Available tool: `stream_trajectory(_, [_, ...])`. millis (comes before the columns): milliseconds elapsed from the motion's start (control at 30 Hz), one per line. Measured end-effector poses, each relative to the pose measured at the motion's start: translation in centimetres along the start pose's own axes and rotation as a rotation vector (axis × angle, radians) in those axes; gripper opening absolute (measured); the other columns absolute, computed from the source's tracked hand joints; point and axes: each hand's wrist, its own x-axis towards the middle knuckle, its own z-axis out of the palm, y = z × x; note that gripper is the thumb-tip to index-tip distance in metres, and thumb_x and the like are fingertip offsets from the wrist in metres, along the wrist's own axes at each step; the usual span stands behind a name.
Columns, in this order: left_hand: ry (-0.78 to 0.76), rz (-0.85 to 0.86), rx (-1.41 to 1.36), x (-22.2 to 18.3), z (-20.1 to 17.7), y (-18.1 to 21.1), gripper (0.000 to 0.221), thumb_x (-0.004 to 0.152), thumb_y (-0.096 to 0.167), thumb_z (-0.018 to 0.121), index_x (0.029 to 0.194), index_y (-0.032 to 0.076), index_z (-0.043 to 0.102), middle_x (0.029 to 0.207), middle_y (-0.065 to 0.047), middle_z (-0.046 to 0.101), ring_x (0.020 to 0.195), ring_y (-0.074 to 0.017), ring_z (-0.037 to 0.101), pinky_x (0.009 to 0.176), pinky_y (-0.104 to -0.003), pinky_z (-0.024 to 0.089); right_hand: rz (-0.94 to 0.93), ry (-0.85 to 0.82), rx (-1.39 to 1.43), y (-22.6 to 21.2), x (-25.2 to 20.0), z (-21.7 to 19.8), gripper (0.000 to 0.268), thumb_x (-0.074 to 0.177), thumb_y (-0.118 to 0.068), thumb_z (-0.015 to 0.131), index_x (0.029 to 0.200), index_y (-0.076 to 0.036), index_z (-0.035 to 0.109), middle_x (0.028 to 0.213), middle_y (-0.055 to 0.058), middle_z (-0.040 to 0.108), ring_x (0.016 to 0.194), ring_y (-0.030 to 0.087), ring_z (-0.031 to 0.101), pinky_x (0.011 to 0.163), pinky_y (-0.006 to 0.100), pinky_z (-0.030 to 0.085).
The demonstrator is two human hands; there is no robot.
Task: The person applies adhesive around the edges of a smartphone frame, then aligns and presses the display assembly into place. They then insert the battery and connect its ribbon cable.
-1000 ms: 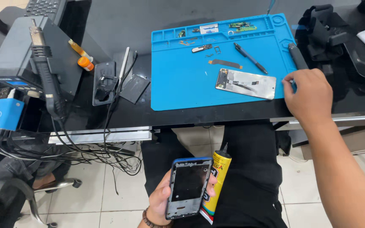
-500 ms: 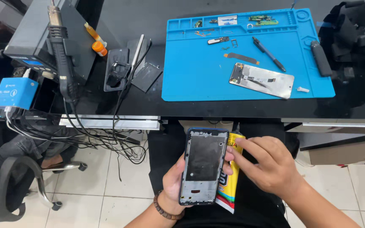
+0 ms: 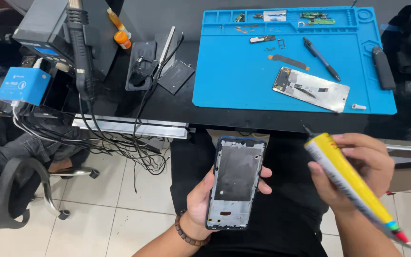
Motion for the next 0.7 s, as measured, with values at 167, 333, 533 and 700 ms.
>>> stream_trajectory(167, [0.019, -0.060, -0.085, -0.4, -1.4, -0.3, 0.081, 0.099, 0.046, 0.053, 0.155, -0.009, 0.033, 0.146, -0.041, 0.046, 0.118, -0.0447, 0.062, 0.098, -0.046, 0.054, 0.028, 0.238, -0.026, 3.1, 0.2, 0.6, 0.042, 0.103, -0.026, 0.060, 0.126, 0.002, 0.040, 0.114, 0.029, 0.042, 0.107, 0.039, 0.049, 0.077, 0.046, 0.055])
stream_trajectory(333, [0.078, -0.058, -0.050, -0.1, -2.0, -0.4, 0.082, 0.099, 0.048, 0.052, 0.154, -0.010, 0.032, 0.143, -0.040, 0.049, 0.115, -0.0440, 0.063, 0.096, -0.044, 0.054, 0.282, 0.451, 0.069, 7.3, -1.5, -1.8, 0.044, 0.116, -0.037, 0.053, 0.141, -0.006, 0.035, 0.133, 0.023, 0.038, 0.081, 0.047, 0.063, 0.070, 0.047, 0.057])
stream_trajectory(533, [0.095, -0.092, -0.076, 0.6, -2.1, -1.5, 0.080, 0.099, 0.046, 0.053, 0.154, -0.008, 0.034, 0.144, -0.039, 0.049, 0.114, -0.0429, 0.063, 0.096, -0.044, 0.054, 0.240, 0.246, 0.033, 7.0, -0.6, -2.5, 0.039, 0.119, -0.026, 0.048, 0.144, -0.001, 0.031, 0.140, 0.021, 0.028, 0.093, 0.052, 0.065, 0.083, 0.053, 0.062])
stream_trajectory(700, [0.086, -0.042, -0.008, 0.8, -1.2, -1.2, 0.073, 0.100, 0.039, 0.055, 0.153, -0.007, 0.034, 0.141, -0.045, 0.049, 0.115, -0.0505, 0.062, 0.095, -0.048, 0.055, 0.443, 0.329, 0.364, 4.8, -1.7, -1.2, 0.050, 0.106, -0.031, 0.063, 0.140, -0.003, 0.039, 0.135, 0.021, 0.044, 0.104, 0.041, 0.061, 0.094, 0.053, 0.064])
